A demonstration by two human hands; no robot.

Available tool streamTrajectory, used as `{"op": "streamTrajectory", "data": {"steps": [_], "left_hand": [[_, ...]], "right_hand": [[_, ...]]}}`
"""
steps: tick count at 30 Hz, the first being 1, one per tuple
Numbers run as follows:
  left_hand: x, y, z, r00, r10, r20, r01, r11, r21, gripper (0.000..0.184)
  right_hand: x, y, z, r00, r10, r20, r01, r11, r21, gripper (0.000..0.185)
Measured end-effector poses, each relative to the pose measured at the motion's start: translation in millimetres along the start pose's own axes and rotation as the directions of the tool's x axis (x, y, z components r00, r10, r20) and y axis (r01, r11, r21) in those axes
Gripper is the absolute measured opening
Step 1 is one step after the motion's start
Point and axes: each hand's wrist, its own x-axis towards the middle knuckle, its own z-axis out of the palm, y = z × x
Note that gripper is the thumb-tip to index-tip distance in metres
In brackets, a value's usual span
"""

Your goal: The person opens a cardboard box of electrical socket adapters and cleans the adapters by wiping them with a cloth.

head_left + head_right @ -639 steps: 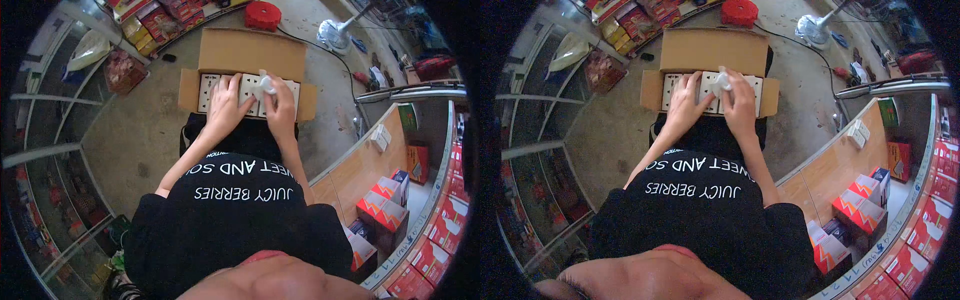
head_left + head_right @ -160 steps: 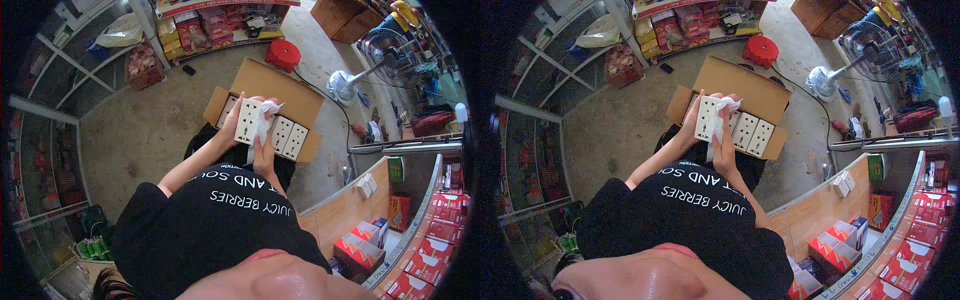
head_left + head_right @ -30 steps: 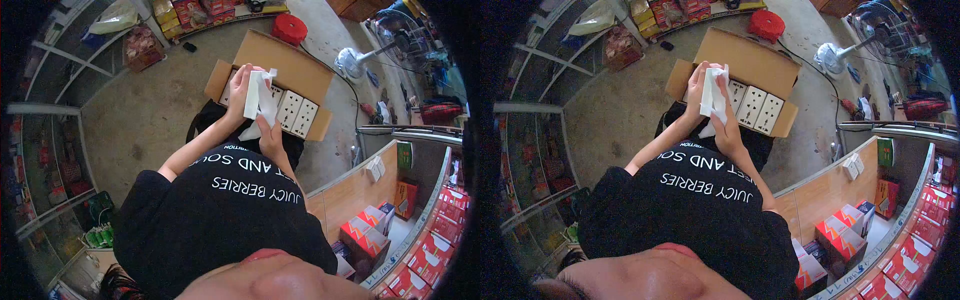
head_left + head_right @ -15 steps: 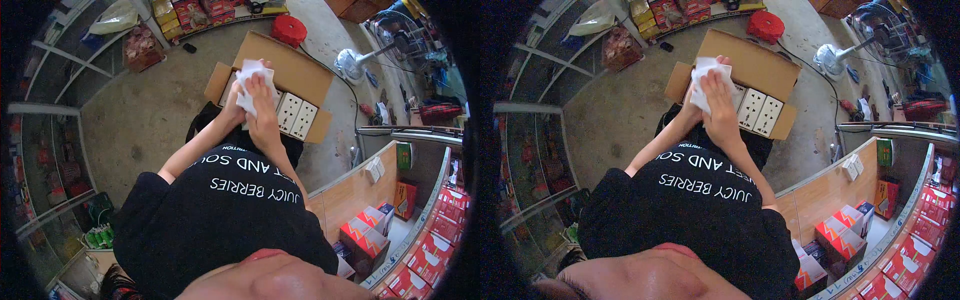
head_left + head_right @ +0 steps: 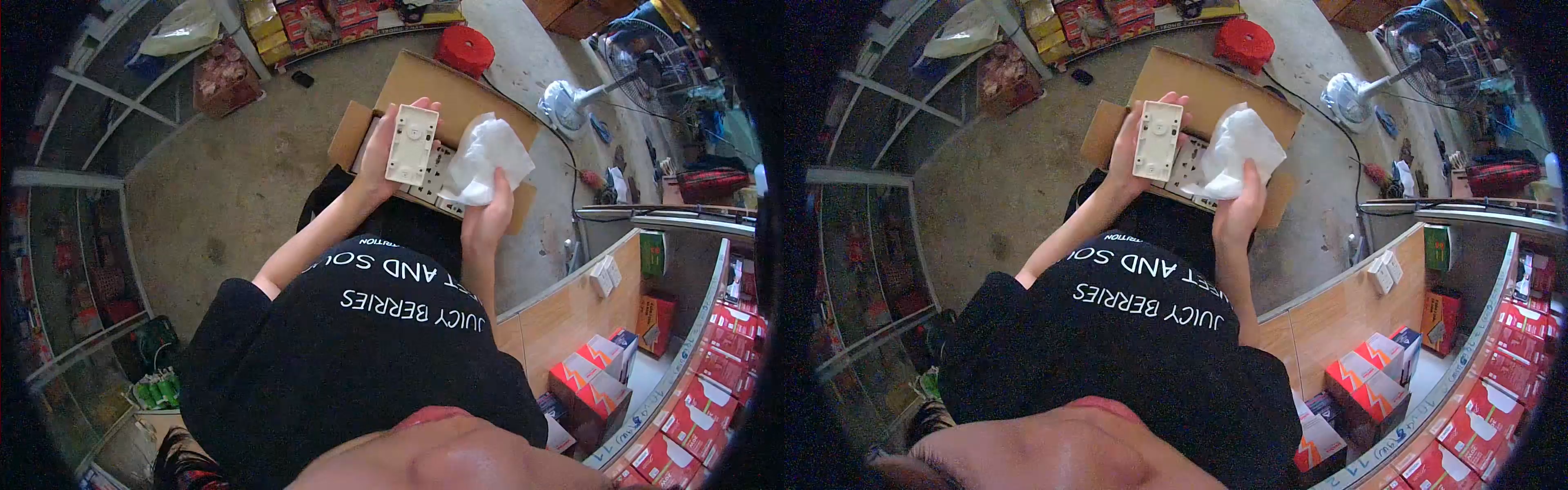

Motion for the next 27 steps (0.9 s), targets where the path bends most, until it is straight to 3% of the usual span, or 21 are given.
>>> {"op": "streamTrajectory", "data": {"steps": [1, 2, 4, 5, 7, 8, 10, 11, 14, 17, 19, 21, 23, 27], "left_hand": [[-1, 1, 0, 0.999, -0.005, 0.038, 0.006, 1.000, -0.015, 0.055], [-1, 0, -2, 0.999, -0.007, 0.038, 0.008, 1.000, -0.013, 0.055], [-1, -6, -8, 0.994, 0.053, 0.095, -0.077, 0.958, 0.276, 0.055], [-1, -7, -10, 0.994, 0.051, 0.095, -0.075, 0.958, 0.277, 0.055], [-1, -6, -10, 0.999, 0.041, 0.010, -0.042, 0.967, 0.251, 0.050], [-3, -5, -9, 0.999, 0.019, -0.043, -0.014, 0.994, 0.109, 0.048], [-5, 1, -4, 0.999, -0.005, -0.054, 0.008, 0.998, 0.059, 0.048], [-6, 4, -1, 0.998, -0.028, -0.063, 0.029, 1.000, 0.008, 0.049], [-6, 4, -1, 0.996, -0.082, -0.044, 0.086, 0.992, 0.096, 0.052], [-5, 0, 6, 0.993, -0.105, -0.055, 0.112, 0.984, 0.138, 0.051], [-6, -1, 8, 0.997, -0.043, -0.064, 0.059, 0.958, 0.281, 0.051], [-6, 0, 6, 0.998, -0.040, -0.049, 0.051, 0.968, 0.245, 0.049], [-5, 0, 3, 0.981, -0.090, -0.174, 0.119, 0.978, 0.169, 0.046], [0, -2, -1, 0.993, -0.010, -0.121, 0.020, 0.997, 0.080, 0.044]], "right_hand": [[1, 8, 0, 1.000, 0.000, -0.001, 0.000, 1.000, 0.002, 0.041], [3, 22, -7, 0.999, -0.043, 0.008, 0.043, 0.965, -0.258, 0.039], [-11, 37, -3, 0.988, -0.075, 0.136, 0.136, 0.844, -0.519, 0.041], [-20, 44, 1, 0.972, -0.065, 0.227, 0.190, 0.786, -0.588, 0.043], [-31, 47, 10, 0.942, 0.097, 0.322, 0.089, 0.853, -0.515, 0.046], [-31, 50, 7, 0.942, 0.096, 0.322, 0.088, 0.854, -0.513, 0.046], [-32, 54, 1, 0.830, 0.048, 0.555, 0.309, 0.789, -0.531, 0.051], [-32, 54, -2, 0.830, 0.049, 0.556, 0.309, 0.789, -0.531, 0.051], [-29, 48, -1, 0.785, 0.047, 0.617, 0.411, 0.706, -0.576, 0.057], [-10, 43, 5, 0.813, 0.025, 0.582, 0.384, 0.728, -0.568, 0.058], [-1, 36, 15, 0.837, 0.048, 0.546, 0.331, 0.749, -0.574, 0.058], [3, 32, 22, 0.840, 0.076, 0.538, 0.294, 0.769, -0.568, 0.059], [-6, 25, 31, 0.785, 0.028, 0.618, 0.435, 0.686, -0.583, 0.063], [-27, 28, 21, 0.694, -0.032, 0.719, 0.620, 0.534, -0.575, 0.070]]}}
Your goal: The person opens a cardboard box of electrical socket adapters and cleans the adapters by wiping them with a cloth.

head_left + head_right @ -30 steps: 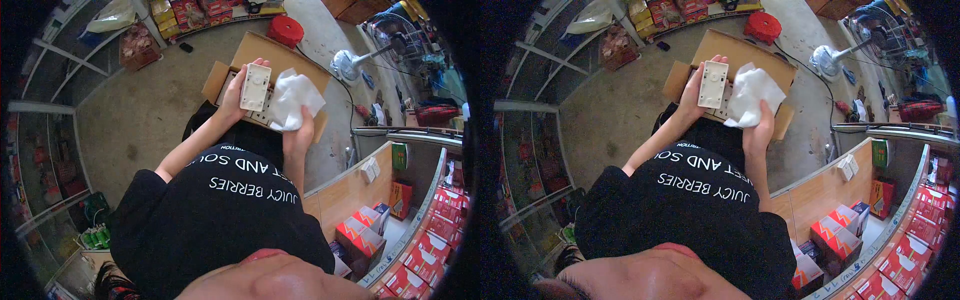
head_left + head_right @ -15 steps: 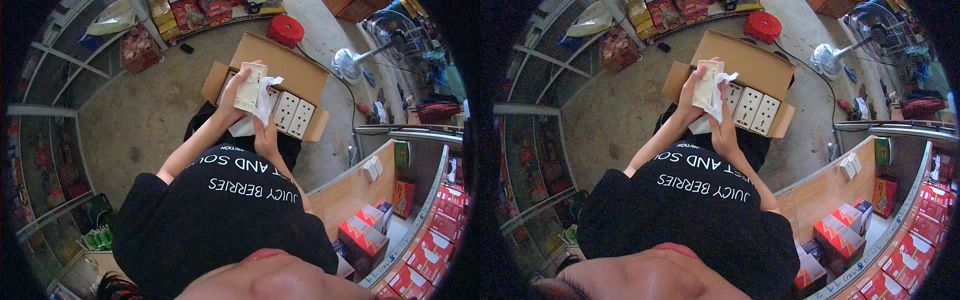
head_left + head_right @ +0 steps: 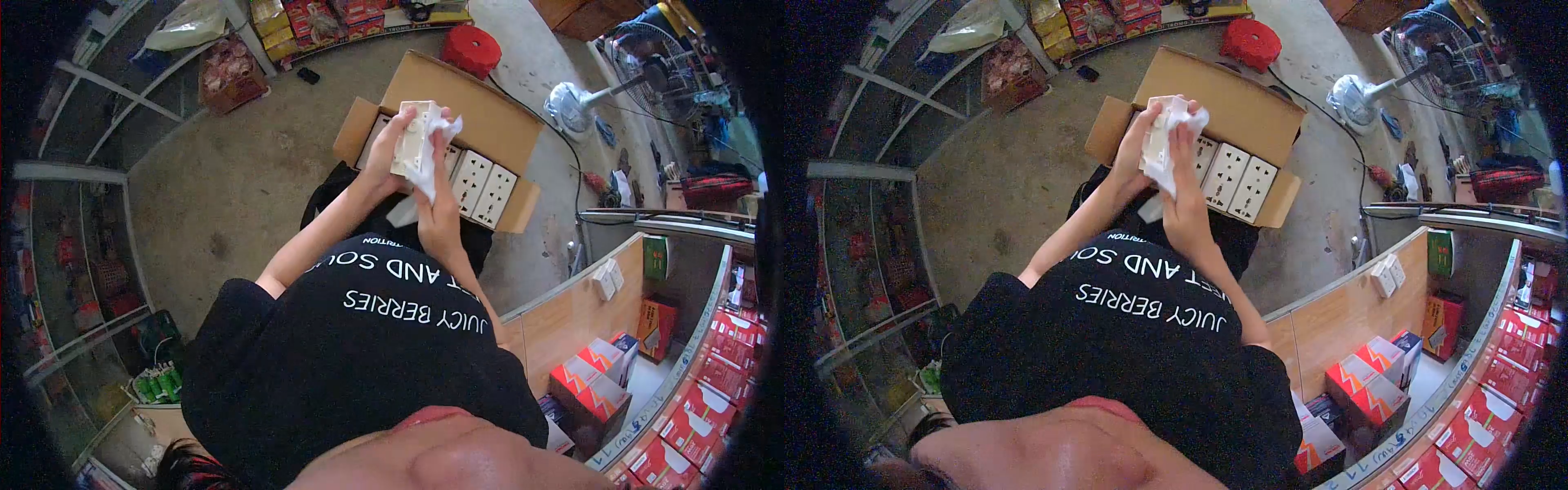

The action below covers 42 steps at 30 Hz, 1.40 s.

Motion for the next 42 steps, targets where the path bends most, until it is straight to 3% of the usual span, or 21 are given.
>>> {"op": "streamTrajectory", "data": {"steps": [2, 4, 6, 8, 9, 11, 14, 19, 24, 28, 31, 36, 38, 39, 40, 41, 42], "left_hand": [[3, -2, -4, 0.997, -0.023, 0.079, 0.029, 0.996, -0.087, 0.043], [2, -1, 0, 0.999, -0.035, 0.036, 0.037, 0.998, -0.055, 0.041], [2, -1, -2, 0.998, -0.032, 0.059, 0.031, 0.999, 0.019, 0.046], [2, 0, -5, 0.995, -0.027, 0.092, 0.009, 0.982, 0.191, 0.050], [2, -2, -6, 0.995, -0.027, 0.092, 0.009, 0.981, 0.192, 0.050], [3, -8, -6, 0.986, 0.077, 0.150, -0.134, 0.899, 0.416, 0.055], [8, -13, -7, 0.993, 0.061, 0.096, -0.086, 0.956, 0.279, 0.057], [-1, -10, 6, 0.996, 0.058, 0.074, -0.077, 0.954, 0.291, 0.053], [2, -12, -5, 0.991, 0.035, 0.128, -0.047, 0.994, 0.094, 0.050], [0, -5, -10, 0.983, -0.042, 0.180, 0.010, 0.985, 0.174, 0.046], [-1, -4, -5, 0.992, 0.031, 0.123, -0.066, 0.955, 0.290, 0.041], [7, -8, -10, 0.991, 0.054, 0.122, -0.080, 0.973, 0.216, 0.040], [6, -7, -7, 0.990, 0.063, 0.125, -0.084, 0.981, 0.177, 0.042], [1, -4, 3, 0.990, 0.077, 0.116, -0.101, 0.971, 0.217, 0.046], [-1, -2, 9, 0.990, 0.092, 0.107, -0.117, 0.959, 0.257, 0.049], [-2, -2, 7, 0.990, 0.091, 0.109, -0.117, 0.959, 0.258, 0.049], [-3, -1, 4, 0.985, -0.036, 0.167, -0.017, 0.951, 0.309, 0.053]], "right_hand": [[-12, -3, 0, 0.999, -0.037, -0.010, 0.037, 0.999, 0.006, 0.072], [-20, 1, -1, 0.988, -0.153, 0.024, 0.154, 0.977, -0.146, 0.071], [-21, 2, -2, 0.988, -0.156, 0.019, 0.157, 0.972, -0.177, 0.068], [-18, 1, -6, 0.981, -0.186, 0.064, 0.196, 0.916, -0.350, 0.065], [-15, -1, -7, 0.981, -0.186, 0.063, 0.196, 0.916, -0.350, 0.065], [-8, -5, -7, 0.992, -0.122, 0.029, 0.120, 0.851, -0.511, 0.063], [2, -3, -8, 0.996, -0.084, -0.029, 0.057, 0.850, -0.524, 0.062], [21, 5, -5, 0.989, -0.118, -0.084, 0.066, 0.882, -0.468, 0.061], [19, 3, -7, 0.977, -0.213, 0.027, 0.198, 0.842, -0.502, 0.060], [-1, 4, -12, 0.966, -0.216, 0.139, 0.257, 0.819, -0.513, 0.061], [-15, 5, -16, 0.965, -0.201, 0.166, 0.252, 0.881, -0.399, 0.061], [-29, 4, -27, 0.976, -0.183, 0.122, 0.212, 0.925, -0.315, 0.054], [-34, 0, -29, 0.997, -0.047, -0.058, 0.038, 0.989, -0.142, 0.046], [-32, -1, -26, 0.983, -0.036, -0.180, 0.013, 0.992, -0.123, 0.040], [-34, 4, -28, 0.983, -0.037, -0.182, 0.015, 0.992, -0.123, 0.040], [-39, 16, -32, 0.938, 0.159, -0.307, -0.149, 0.987, 0.056, 0.034], [-40, 21, -34, 0.848, 0.362, -0.387, -0.281, 0.926, 0.252, 0.030]]}}
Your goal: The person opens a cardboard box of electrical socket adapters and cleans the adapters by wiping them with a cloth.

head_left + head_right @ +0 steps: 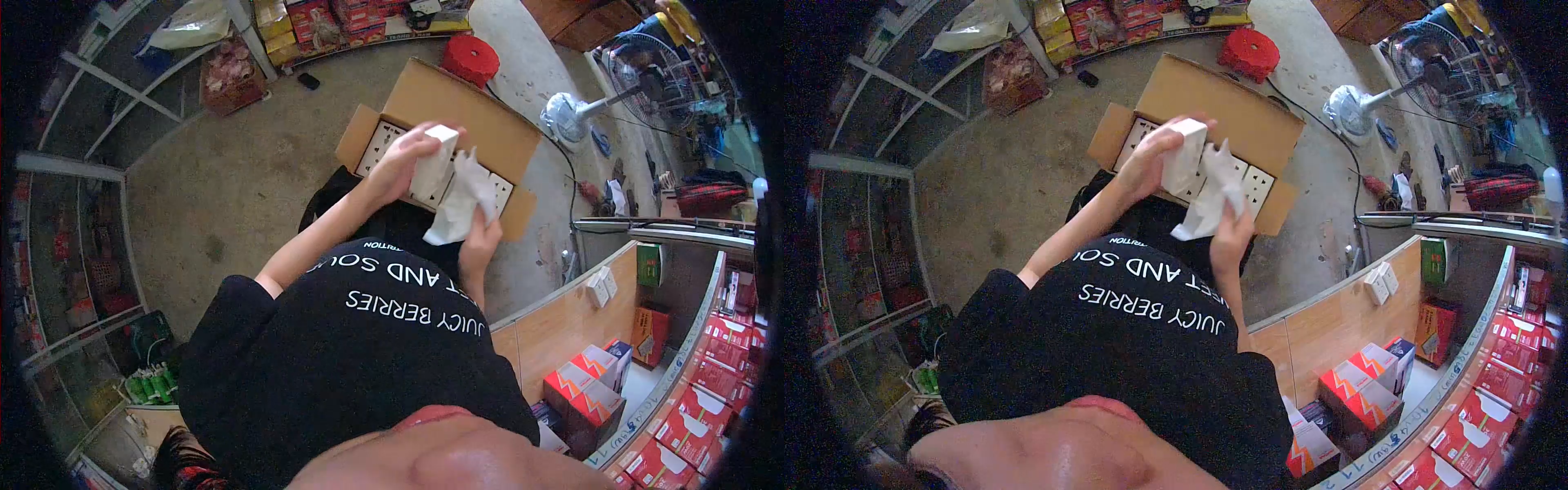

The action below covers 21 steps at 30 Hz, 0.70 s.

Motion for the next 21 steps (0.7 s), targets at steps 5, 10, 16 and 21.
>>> {"op": "streamTrajectory", "data": {"steps": [5, 10, 16, 21], "left_hand": [[-8, -2, 7, 0.948, -0.296, 0.118, 0.279, 0.950, 0.141, 0.041], [-9, -16, -6, 0.982, -0.177, 0.072, 0.166, 0.977, 0.133, 0.041], [-10, -26, -18, 0.978, -0.201, -0.060, 0.204, 0.978, 0.047, 0.043], [-11, -19, -8, 0.959, -0.282, -0.022, 0.282, 0.942, 0.182, 0.042]], "right_hand": [[23, -12, 7, 0.993, 0.032, -0.117, -0.022, 0.996, 0.082, 0.031], [33, -51, 26, 0.873, -0.433, 0.227, 0.474, 0.863, -0.178, 0.033], [32, -51, 34, 0.758, -0.546, 0.356, 0.637, 0.737, -0.226, 0.034], [38, -35, 34, 0.809, -0.507, 0.297, 0.575, 0.787, -0.223, 0.036]]}}
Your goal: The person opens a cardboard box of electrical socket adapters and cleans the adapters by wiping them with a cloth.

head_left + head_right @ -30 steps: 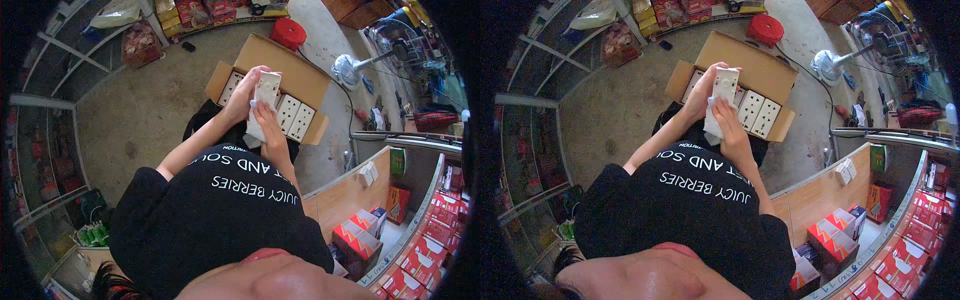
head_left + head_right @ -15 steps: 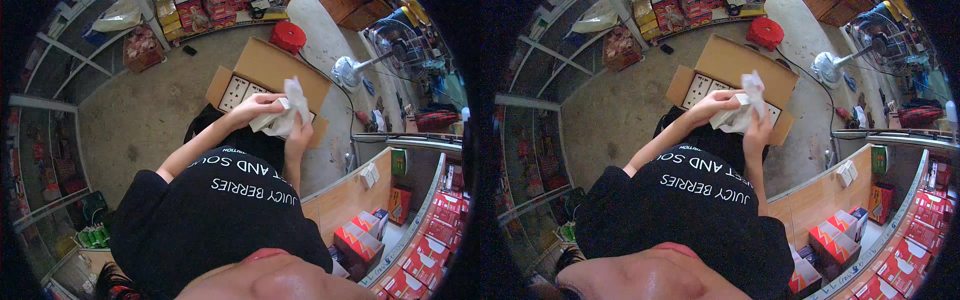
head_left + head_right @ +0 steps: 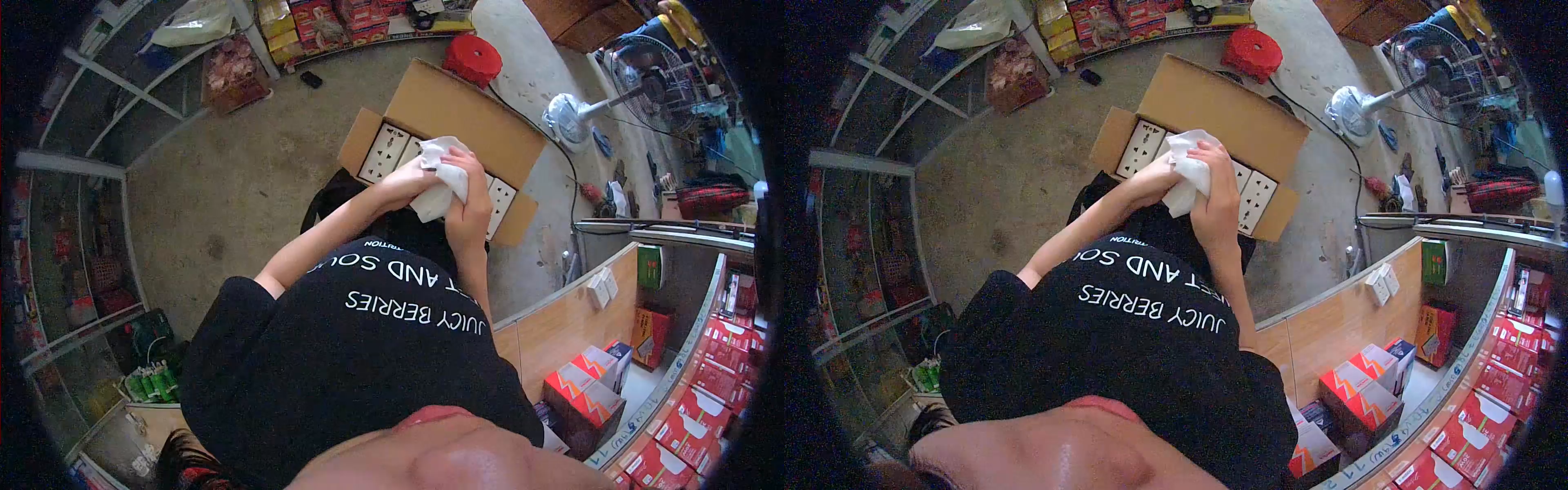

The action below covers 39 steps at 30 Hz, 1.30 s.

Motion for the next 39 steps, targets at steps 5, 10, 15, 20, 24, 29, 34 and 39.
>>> {"op": "streamTrajectory", "data": {"steps": [5, 10, 15, 20, 24, 29, 34, 39], "left_hand": [[-4, 0, 2, 0.999, -0.037, -0.039, 0.032, 0.994, -0.107, 0.037], [7, -5, -14, 0.989, 0.103, 0.110, -0.056, 0.929, -0.366, 0.036], [3, -2, -12, 0.991, 0.116, 0.066, -0.088, 0.941, -0.328, 0.040], [2, 1, -12, 0.990, 0.116, 0.081, -0.082, 0.936, -0.342, 0.042], [3, -1, -14, 0.987, 0.114, 0.111, -0.071, 0.940, -0.332, 0.043], [12, 0, -16, 0.981, 0.170, 0.094, -0.113, 0.893, -0.436, 0.030], [13, 0, -16, 0.985, 0.167, 0.051, -0.134, 0.911, -0.390, 0.027], [13, 2, -14, 0.982, 0.187, 0.039, -0.135, 0.825, -0.548, 0.026]], "right_hand": [[1, 2, -6, 0.998, 0.065, -0.014, -0.064, 0.998, 0.016, 0.035], [-1, 0, -10, 1.000, -0.011, 0.025, 0.013, 0.995, -0.099, 0.035], [-7, -9, -1, 0.997, -0.068, 0.032, 0.071, 0.988, -0.140, 0.045], [-13, -15, 2, 0.996, -0.084, 0.022, 0.087, 0.980, -0.179, 0.042], [-23, -17, -1, 0.995, -0.090, 0.052, 0.099, 0.971, -0.218, 0.046], [-44, -11, 6, 0.987, -0.097, 0.127, 0.120, 0.975, -0.187, 0.045], [-55, -11, 8, 0.989, -0.091, 0.117, 0.115, 0.969, -0.217, 0.037], [-61, -8, 0, 0.985, -0.132, 0.111, 0.150, 0.974, -0.170, 0.031]]}}
